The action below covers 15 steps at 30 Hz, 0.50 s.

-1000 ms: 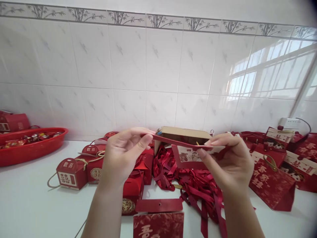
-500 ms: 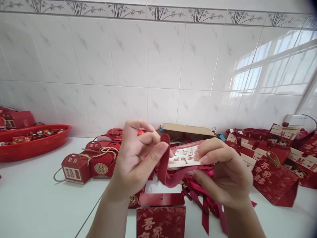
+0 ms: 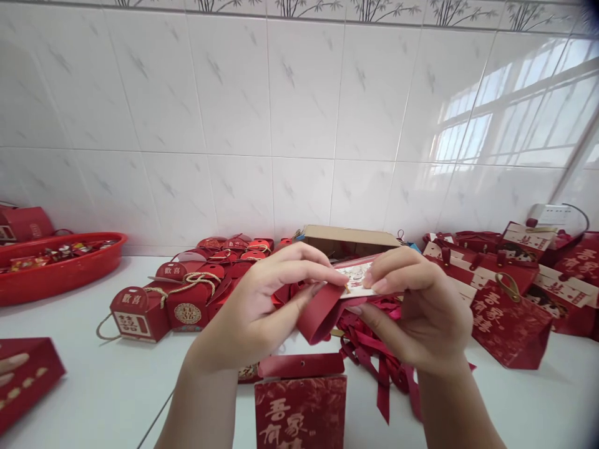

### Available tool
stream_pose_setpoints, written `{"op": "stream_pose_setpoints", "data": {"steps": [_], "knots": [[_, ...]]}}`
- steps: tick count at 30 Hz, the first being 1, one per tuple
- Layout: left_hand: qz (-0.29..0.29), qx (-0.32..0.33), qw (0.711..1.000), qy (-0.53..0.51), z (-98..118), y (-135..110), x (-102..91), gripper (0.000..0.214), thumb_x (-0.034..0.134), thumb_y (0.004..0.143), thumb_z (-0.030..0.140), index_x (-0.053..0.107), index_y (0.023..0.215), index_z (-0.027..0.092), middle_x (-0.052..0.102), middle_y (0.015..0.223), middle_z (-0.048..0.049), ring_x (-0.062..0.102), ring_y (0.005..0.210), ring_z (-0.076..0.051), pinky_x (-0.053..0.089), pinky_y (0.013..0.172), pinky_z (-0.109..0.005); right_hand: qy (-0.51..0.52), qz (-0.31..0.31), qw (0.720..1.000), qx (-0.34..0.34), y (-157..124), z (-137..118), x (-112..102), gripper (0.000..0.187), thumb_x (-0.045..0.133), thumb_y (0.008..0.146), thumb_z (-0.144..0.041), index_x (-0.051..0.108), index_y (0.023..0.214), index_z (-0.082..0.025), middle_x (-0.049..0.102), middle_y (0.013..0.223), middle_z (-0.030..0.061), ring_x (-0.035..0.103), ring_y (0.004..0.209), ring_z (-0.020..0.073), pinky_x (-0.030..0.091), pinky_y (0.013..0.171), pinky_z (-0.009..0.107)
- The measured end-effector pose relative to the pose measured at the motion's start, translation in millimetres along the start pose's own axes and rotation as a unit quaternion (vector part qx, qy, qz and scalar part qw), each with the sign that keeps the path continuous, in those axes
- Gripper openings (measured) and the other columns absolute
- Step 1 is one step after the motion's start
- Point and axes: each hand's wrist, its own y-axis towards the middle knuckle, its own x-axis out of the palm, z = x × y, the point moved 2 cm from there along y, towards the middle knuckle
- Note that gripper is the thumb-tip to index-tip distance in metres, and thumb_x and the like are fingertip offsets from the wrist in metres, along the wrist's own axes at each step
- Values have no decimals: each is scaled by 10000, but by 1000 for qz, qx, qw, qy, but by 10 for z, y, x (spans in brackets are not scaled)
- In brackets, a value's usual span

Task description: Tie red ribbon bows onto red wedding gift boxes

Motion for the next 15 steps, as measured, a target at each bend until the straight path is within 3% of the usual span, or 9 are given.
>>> {"op": "stream_pose_setpoints", "data": {"steps": [8, 15], "knots": [[133, 18, 991, -21, -50, 11, 41, 226, 646, 775, 78, 746, 913, 228, 693, 883, -38, 640, 814, -153, 527, 713, -245, -12, 10, 1000, 2, 2, -11, -7, 321, 703, 681, 1, 545, 889, -185, 571, 825, 30, 566, 764, 175, 484, 604, 345], [116, -66, 984, -117, -64, 49, 115, 101, 721, 735, 139, 751, 824, 175, 715, 812, -54, 644, 702, -146, 529, 601, -226, -15, 2, 1000, 4, 7, -34, 13, 313, 716, 691, -33, 544, 891, -202, 577, 827, 25, 573, 769, 176, 493, 620, 340]]}}
